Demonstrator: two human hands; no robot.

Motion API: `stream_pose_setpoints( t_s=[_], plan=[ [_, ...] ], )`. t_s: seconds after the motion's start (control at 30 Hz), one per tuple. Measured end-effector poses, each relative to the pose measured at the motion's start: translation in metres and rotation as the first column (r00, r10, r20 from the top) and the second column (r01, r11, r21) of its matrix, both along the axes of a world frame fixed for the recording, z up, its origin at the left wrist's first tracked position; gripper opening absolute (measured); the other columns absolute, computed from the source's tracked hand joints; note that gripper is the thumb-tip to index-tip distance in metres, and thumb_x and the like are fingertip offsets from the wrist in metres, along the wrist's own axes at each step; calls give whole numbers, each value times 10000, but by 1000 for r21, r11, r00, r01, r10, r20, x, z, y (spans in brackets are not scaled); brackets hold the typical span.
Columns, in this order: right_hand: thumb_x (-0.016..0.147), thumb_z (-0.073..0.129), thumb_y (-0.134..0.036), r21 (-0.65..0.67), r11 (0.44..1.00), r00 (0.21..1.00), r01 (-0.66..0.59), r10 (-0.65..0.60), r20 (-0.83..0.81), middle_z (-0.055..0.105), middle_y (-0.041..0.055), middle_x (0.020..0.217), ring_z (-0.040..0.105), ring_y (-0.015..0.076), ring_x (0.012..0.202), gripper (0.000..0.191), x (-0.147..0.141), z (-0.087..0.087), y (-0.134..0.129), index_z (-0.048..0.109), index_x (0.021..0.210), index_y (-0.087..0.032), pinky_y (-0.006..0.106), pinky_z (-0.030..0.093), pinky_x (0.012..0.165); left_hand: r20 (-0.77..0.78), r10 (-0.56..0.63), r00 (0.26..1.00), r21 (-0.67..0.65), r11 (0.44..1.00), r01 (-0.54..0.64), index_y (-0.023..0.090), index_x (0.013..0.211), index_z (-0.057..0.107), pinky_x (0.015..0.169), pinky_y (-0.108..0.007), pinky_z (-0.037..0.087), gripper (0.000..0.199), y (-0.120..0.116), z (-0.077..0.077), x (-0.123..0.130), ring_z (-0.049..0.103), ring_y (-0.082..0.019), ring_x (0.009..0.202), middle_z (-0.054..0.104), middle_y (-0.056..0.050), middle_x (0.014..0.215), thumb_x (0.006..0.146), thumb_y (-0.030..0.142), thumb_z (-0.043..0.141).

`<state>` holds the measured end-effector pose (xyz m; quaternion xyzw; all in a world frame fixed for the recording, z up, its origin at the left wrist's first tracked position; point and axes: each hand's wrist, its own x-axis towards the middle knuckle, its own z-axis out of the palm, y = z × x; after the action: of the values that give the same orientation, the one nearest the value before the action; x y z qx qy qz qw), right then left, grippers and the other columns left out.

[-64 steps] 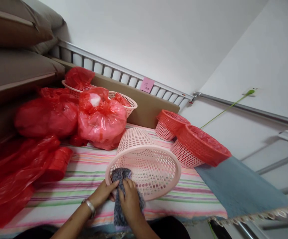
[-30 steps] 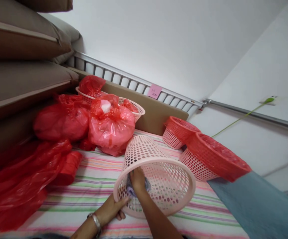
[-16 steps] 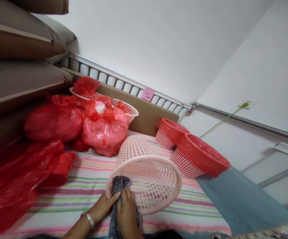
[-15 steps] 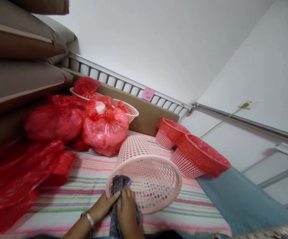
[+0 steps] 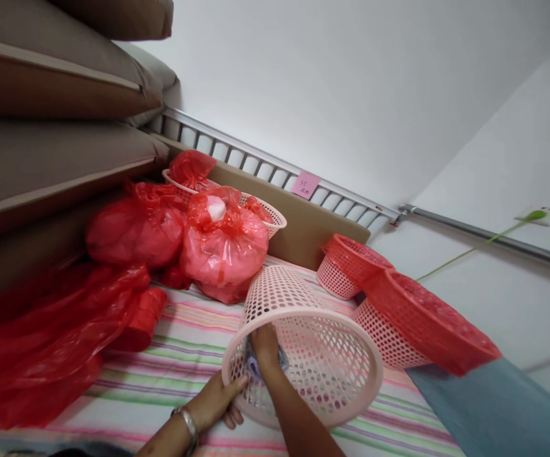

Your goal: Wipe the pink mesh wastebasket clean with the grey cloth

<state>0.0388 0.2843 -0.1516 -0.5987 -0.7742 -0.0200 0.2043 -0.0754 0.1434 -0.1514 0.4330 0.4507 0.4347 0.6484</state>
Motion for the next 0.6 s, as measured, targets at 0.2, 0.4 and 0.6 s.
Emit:
stream_pose_setpoints(
  t_s=[0.2, 0.4, 0.6],
  plan=[
    [825, 395, -168, -15, 1000, 1000, 13, -13, 27, 641, 136, 1062, 577, 243, 997, 340, 0, -1, 14, 635, 1066, -149, 336, 391, 873, 11, -17, 1000, 1, 1000, 17, 87, 953, 583, 379, -196, 486, 664, 0, 0, -2, 605, -125, 413, 652, -51, 537, 711, 699, 496],
    [821, 392, -156, -32, 999, 999, 22, -21, 44, 620, 161, 1099, 572, 264, 1009, 370, 3, 0, -11, 608, 1118, -106, 358, 398, 884, 3, -41, 999, 33, 999, 41, 124, 1172, 497, 374, -176, 479, 692, -2, -4, -3, 637, -131, 471, 709, -77, 689, 732, 657, 524],
    [794, 397, -117, -40, 999, 999, 8, -7, 33, 621, 149, 1093, 566, 266, 1016, 397, 6, -2, -50, 600, 1135, -93, 360, 407, 901, -11, -35, 999, 62, 997, 36, 126, 1244, 465, 391, -180, 489, 717, -3, -1, -3, 653, -145, 496, 722, -84, 693, 755, 649, 503]
  ],
)
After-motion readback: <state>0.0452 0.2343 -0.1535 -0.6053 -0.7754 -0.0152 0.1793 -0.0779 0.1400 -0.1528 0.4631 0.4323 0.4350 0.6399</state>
